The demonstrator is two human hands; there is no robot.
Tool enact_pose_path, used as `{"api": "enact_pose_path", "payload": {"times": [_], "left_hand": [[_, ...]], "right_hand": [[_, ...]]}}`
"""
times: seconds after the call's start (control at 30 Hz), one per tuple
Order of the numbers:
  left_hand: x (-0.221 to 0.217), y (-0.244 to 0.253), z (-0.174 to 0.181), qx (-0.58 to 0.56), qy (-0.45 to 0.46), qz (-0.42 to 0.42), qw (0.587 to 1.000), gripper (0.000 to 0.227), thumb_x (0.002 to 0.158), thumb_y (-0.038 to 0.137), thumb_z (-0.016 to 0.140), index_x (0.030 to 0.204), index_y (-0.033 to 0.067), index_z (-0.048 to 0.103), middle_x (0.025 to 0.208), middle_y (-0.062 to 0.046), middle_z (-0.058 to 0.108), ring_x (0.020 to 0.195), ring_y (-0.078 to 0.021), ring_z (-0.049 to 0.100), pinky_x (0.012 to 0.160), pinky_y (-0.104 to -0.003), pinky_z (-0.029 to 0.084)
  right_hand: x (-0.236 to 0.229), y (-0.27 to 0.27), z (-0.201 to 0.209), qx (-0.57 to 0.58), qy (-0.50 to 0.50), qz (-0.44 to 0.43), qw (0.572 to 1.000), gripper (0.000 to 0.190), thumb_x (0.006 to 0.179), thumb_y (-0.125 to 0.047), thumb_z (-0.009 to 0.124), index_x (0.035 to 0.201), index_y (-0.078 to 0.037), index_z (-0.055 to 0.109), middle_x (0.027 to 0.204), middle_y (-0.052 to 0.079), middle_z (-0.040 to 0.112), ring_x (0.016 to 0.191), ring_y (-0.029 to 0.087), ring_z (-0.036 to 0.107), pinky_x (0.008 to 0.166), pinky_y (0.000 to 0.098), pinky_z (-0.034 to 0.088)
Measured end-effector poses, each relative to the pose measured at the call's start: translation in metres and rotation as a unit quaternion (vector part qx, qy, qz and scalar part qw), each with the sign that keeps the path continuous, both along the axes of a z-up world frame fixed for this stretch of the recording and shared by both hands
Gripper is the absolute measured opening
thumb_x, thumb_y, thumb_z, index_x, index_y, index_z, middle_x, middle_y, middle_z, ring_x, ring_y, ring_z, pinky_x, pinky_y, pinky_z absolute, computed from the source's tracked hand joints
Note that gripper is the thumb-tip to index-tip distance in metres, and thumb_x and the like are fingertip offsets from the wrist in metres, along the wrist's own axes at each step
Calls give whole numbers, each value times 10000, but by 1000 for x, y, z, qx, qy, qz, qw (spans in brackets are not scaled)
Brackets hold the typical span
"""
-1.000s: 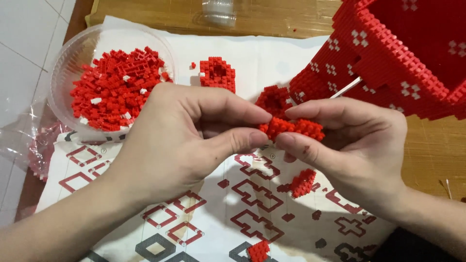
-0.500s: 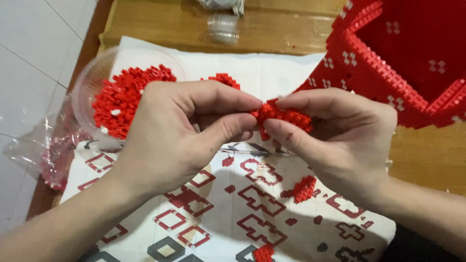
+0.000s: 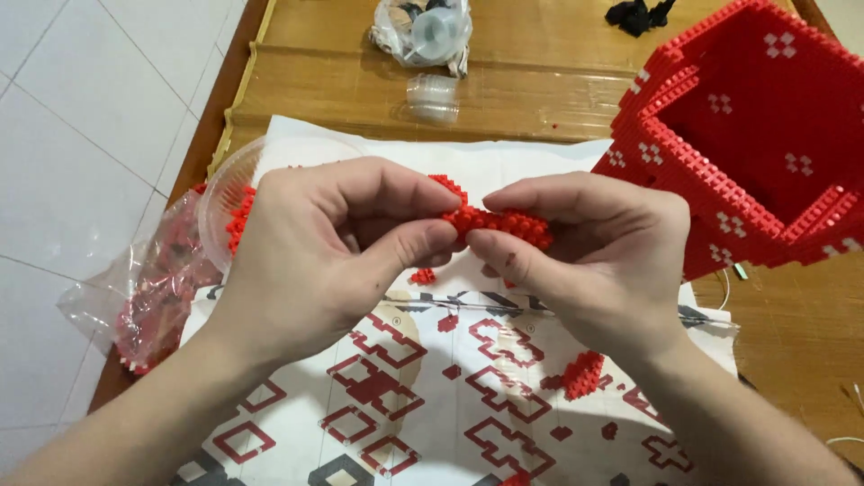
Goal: Assembling a complex structure using small interlocking plastic blocks
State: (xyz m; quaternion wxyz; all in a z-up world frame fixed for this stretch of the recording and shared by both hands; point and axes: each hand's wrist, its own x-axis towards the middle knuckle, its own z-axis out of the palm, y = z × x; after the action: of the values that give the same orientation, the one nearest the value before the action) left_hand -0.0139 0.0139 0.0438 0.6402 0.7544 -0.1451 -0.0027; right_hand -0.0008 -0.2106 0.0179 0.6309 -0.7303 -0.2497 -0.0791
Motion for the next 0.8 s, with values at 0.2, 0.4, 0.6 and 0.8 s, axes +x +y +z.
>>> {"api": "enact_pose_path", "payload": {"times": [0.2, 0.4, 0.6, 0.8], "left_hand": [[-1, -1, 2, -14, 33, -18, 999, 195, 916, 42, 716, 1091, -18, 777, 929, -80, 830, 833, -99, 799, 776, -237, 674], [-1, -5, -1, -14, 33, -6, 999, 199, 910, 47, 727, 1088, -17, 788, 913, -83, 834, 812, -100, 801, 748, -238, 674], [-1, -5, -1, -25, 35, -14, 999, 195, 918, 44, 719, 1096, -14, 771, 922, -82, 825, 814, -96, 791, 746, -238, 675], [1, -11, -10, -22, 3, 8, 1000, 198, 918, 62, 732, 1100, -12, 757, 939, -85, 823, 854, -97, 802, 752, -234, 671]], "right_hand": [[-2, -3, -3, 23, 24, -16, 999, 249, 875, 29, 807, 1099, 91, 720, 993, 188, 783, 861, 175, 790, 754, 247, 699], [-6, -3, -5, 24, -7, -23, 999, 235, 909, 20, 803, 1118, 81, 715, 1026, 185, 778, 912, 182, 792, 794, 255, 700], [-7, -4, -7, -11, -57, -35, 998, 223, 933, 20, 807, 1131, 73, 718, 986, 179, 778, 879, 163, 791, 807, 248, 693], [-5, 3, -12, 10, -31, -48, 998, 220, 905, 42, 799, 1106, 87, 721, 1015, 169, 779, 868, 152, 771, 769, 232, 674]]}}
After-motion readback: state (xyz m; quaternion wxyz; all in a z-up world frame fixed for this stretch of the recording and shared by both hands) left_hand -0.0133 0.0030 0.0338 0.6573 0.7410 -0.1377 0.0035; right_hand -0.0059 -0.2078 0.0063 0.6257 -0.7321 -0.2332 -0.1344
